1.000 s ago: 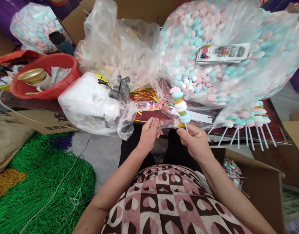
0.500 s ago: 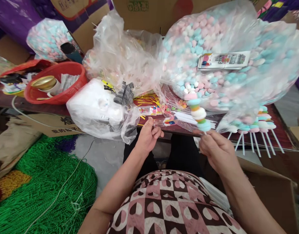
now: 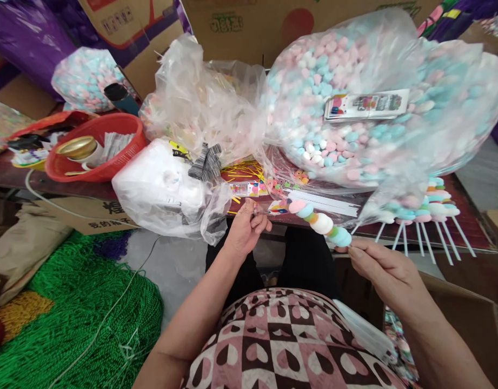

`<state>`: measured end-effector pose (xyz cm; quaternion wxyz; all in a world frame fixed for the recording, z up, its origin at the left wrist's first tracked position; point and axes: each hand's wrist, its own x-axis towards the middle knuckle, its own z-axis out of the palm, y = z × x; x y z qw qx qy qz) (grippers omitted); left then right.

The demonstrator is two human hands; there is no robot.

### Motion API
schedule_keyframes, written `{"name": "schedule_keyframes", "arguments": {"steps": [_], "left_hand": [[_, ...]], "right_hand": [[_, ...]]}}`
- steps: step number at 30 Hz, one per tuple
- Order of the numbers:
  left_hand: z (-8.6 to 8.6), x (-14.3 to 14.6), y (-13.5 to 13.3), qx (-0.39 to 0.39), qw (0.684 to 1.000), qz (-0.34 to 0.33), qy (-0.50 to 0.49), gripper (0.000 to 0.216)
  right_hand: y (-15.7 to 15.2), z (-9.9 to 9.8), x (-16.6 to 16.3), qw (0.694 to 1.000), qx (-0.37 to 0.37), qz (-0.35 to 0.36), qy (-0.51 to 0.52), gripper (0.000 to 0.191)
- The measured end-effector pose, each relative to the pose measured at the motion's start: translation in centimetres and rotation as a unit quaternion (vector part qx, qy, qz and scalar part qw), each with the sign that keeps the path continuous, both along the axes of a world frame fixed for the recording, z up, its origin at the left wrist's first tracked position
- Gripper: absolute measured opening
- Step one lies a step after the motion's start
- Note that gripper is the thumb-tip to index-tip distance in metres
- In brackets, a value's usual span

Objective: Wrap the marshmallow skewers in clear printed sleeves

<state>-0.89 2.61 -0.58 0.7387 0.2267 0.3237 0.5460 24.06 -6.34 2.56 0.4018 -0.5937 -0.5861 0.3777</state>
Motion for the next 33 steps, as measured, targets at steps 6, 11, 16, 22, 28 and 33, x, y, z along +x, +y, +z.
{"name": "schedule_keyframes", "arguments": {"steps": [6,11,16,22,28,33], "left_hand": [[-0.4,-0.4,0.3,0.002,1.000,0.003,0.030,0.048],[-0.9,-1.1,0.4,0.030,0.996,-0.021,0.078,0.050],[-0.7,-1.6,0.4,0.055,0.991,-0.032,0.117,0.046],[-0.3,-1.8,0.4,0.068,0.984,-0.073,0.150,0.044],[-0.3,-2.0,0.5,0.099,0.979,-0.073,0.161,0.041],[-0.4,-1.8,0.3,0.119,0.972,-0.078,0.185,0.040]], "right_hand": [[0.4,1.1,1.1,0.994,0.011,0.045,-0.098,0.033],[0.8,1.5,2.2,0.995,0.004,0.049,-0.086,0.035],[0.8,1.2,2.9,0.993,0.001,0.094,-0.077,0.035],[0.7,0.8,2.8,0.995,-0.002,0.083,-0.061,0.028],[0.1,-0.1,2.3,0.996,0.015,0.059,-0.058,0.020],[-0.2,-1.1,2.5,0.997,0.020,0.028,-0.067,0.022]]}}
